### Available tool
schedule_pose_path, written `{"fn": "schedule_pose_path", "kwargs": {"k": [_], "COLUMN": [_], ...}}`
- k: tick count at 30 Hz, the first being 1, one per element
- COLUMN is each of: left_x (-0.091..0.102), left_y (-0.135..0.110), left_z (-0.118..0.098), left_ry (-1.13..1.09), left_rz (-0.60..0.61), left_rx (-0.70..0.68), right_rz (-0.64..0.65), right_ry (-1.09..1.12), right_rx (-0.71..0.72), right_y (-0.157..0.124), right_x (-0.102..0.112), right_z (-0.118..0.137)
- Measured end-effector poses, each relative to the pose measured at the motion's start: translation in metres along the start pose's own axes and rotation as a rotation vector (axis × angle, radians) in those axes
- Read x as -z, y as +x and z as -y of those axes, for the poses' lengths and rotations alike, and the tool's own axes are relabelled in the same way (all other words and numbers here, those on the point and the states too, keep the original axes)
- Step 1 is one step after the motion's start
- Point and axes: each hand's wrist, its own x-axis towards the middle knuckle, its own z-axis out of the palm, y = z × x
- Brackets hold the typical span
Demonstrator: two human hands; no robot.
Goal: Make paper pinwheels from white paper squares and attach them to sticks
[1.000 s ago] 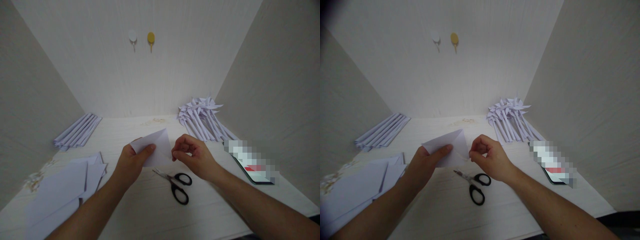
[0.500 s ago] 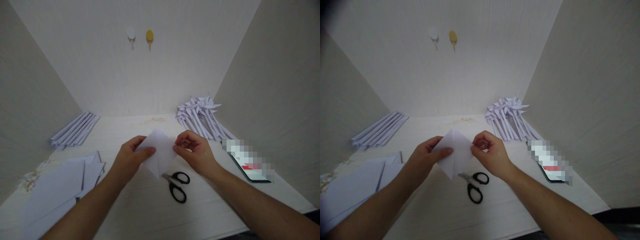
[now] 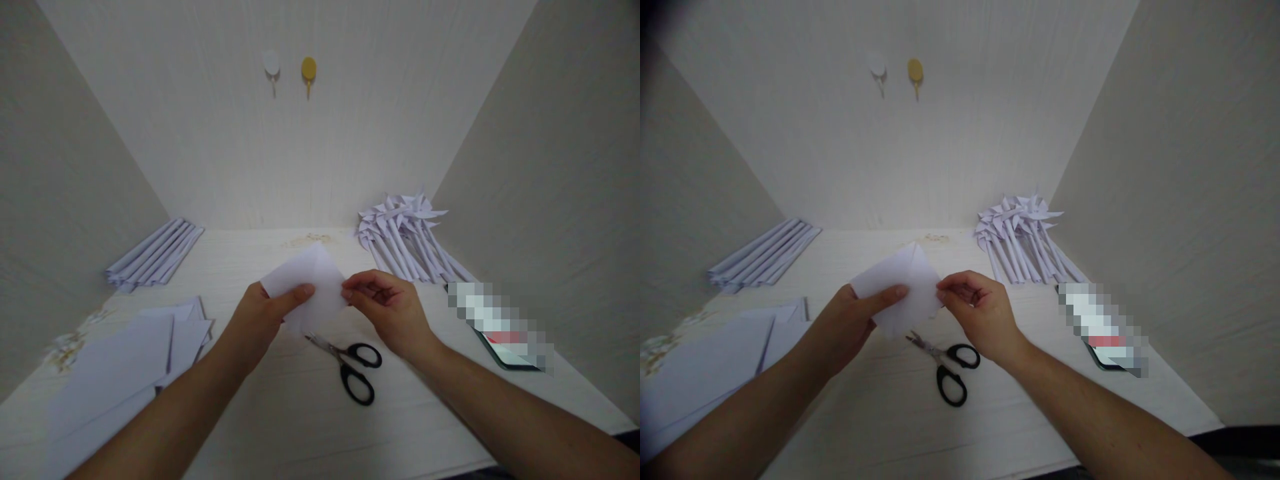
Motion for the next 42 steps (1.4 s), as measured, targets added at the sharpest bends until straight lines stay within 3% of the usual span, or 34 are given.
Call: {"fn": "schedule_pose_path", "kwargs": {"k": [2,5,10,15,25,42], "left_x": [0.0017,-0.0006,-0.0066,-0.0022,0.0002,-0.0059], "left_y": [0.0022,0.0022,-0.0045,-0.0029,0.0001,-0.0058], "left_z": [-0.0008,-0.0013,-0.0038,-0.0045,-0.0022,-0.0065], "left_ry": [-0.014,-0.040,0.059,0.018,0.018,0.042], "left_rz": [-0.047,-0.015,-0.031,-0.063,-0.072,-0.107], "left_rx": [0.007,0.013,0.037,0.031,0.014,0.005], "right_rz": [-0.018,-0.032,0.030,0.131,0.188,0.175], "right_ry": [0.012,0.037,-0.050,-0.212,-0.352,-0.293], "right_rx": [0.008,0.003,-0.014,0.117,0.254,0.091], "right_y": [0.0002,-0.0003,-0.0039,-0.0067,-0.0071,-0.0051], "right_x": [-0.0002,-0.0013,-0.0016,0.0024,0.0056,0.0054], "right_z": [0.0001,-0.0002,-0.0012,-0.0010,0.0047,0.0050]}}
